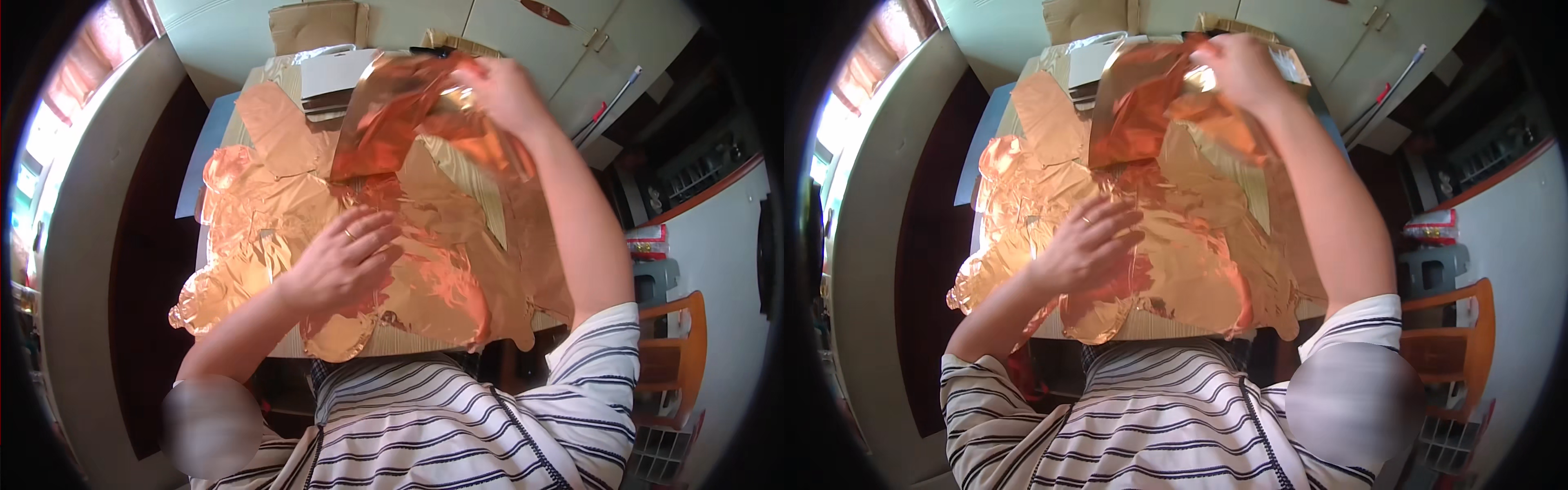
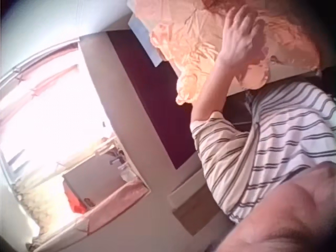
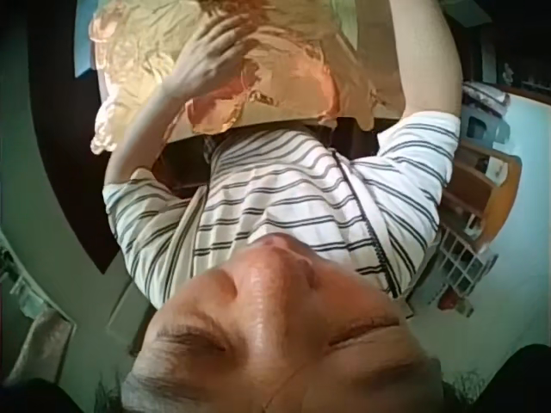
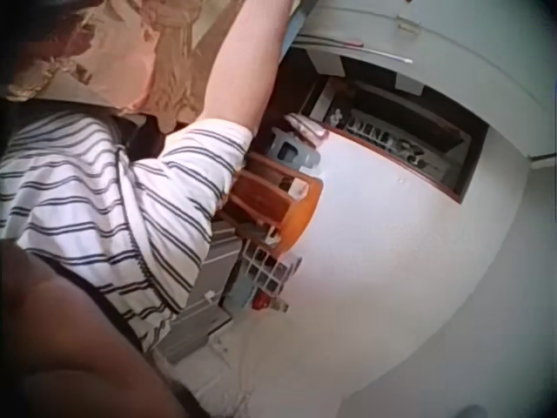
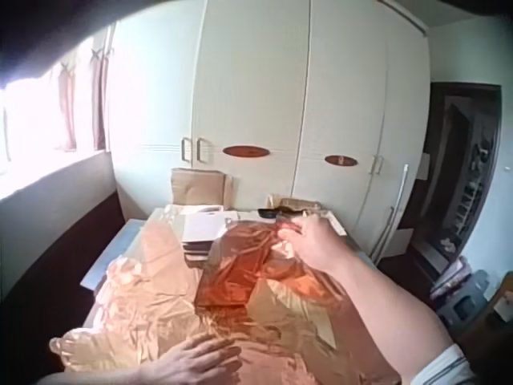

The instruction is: Manually folding deflated foil balloons around cardboard inserts for packaging.

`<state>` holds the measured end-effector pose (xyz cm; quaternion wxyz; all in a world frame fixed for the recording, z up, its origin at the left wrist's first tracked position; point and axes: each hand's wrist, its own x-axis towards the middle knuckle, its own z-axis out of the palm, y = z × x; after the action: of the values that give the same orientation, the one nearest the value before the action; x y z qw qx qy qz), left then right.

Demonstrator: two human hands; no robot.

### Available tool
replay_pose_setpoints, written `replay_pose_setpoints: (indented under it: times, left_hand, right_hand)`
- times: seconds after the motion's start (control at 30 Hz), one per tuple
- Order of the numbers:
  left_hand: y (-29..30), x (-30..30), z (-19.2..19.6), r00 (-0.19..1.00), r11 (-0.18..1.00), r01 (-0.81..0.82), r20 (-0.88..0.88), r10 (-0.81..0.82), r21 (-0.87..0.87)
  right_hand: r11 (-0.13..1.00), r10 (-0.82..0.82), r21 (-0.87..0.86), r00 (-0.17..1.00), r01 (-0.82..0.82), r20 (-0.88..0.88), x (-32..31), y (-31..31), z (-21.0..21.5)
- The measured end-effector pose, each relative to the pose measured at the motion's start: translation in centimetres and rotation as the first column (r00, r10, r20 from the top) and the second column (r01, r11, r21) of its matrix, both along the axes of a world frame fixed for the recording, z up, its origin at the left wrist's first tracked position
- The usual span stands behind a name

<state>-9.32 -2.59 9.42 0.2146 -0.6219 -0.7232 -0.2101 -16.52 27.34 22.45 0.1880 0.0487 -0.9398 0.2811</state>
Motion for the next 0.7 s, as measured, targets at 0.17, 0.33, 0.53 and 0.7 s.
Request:
replay_pose_setpoints:
  times: [0.17, 0.33, 0.53, 0.7]
  left_hand:
    - [-0.7, 3.6, -7.4, 0.924, 0.926, -0.124, 0.300, 0.238, -0.356]
    - [0.8, 5.1, -8.6, 0.914, 0.947, -0.135, 0.332, 0.232, -0.291]
    - [0.8, 5.1, -8.7, 0.904, 0.955, -0.131, 0.363, 0.226, -0.266]
    - [0.3, 5.0, -8.7, 0.884, 0.962, -0.120, 0.414, 0.216, -0.246]
  right_hand:
    - [0.987, 0.073, 0.157, 0.927, -0.015, -0.369, 9.6, 0.0, 3.1]
    - [0.809, 0.465, 0.541, 0.812, -0.229, -0.353, 19.1, -0.2, -3.5]
    - [0.807, 0.472, 0.503, 0.849, -0.309, -0.235, 25.0, 0.1, -15.2]
    - [0.797, 0.505, 0.483, 0.840, -0.363, -0.201, 26.9, -0.8, -18.1]
